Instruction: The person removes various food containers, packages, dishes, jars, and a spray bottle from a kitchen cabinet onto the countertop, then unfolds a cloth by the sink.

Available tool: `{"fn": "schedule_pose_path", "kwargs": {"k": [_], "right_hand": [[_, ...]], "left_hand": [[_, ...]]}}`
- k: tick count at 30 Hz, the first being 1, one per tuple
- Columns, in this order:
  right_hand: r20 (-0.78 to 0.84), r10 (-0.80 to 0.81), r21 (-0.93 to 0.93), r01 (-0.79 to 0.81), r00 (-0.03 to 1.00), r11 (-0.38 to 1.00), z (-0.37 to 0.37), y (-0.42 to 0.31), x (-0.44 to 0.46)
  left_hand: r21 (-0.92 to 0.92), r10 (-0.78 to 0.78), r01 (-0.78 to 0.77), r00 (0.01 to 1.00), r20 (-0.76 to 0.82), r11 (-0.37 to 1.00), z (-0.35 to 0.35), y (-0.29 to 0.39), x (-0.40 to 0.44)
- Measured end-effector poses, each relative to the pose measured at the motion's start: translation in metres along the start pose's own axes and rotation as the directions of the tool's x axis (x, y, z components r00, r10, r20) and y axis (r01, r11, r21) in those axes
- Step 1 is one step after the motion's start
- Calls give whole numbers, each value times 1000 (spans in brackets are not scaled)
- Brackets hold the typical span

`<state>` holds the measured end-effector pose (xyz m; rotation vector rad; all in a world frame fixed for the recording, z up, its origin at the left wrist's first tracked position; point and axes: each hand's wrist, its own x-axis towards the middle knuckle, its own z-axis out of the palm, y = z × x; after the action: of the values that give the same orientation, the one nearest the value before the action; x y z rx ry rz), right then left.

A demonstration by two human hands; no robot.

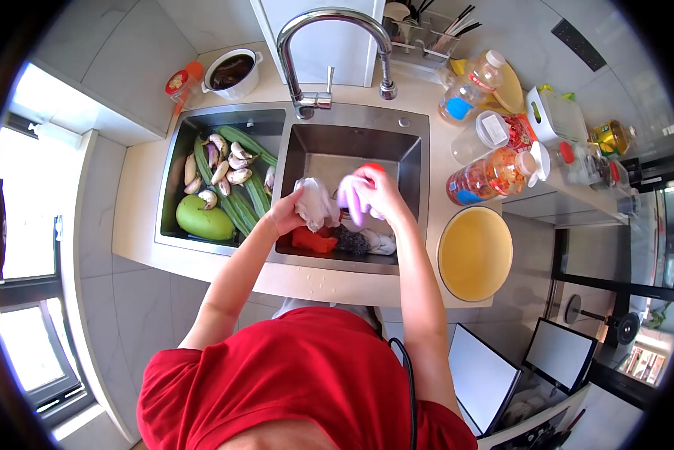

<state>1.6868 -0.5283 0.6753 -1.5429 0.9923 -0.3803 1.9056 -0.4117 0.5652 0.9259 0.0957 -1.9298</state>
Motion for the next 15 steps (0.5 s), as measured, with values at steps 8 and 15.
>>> {"fn": "schedule_pose_path", "kwargs": {"k": [8, 15], "right_hand": [[6, -60, 600, 44, 998, 798, 25, -42, -9], [-372, -26, 292, 144, 928, 945, 52, 67, -1]], "left_hand": [[-421, 231, -118, 946, 227, 899, 37, -4, 0], [-268, 218, -199, 975, 43, 943, 63, -8, -8]]}}
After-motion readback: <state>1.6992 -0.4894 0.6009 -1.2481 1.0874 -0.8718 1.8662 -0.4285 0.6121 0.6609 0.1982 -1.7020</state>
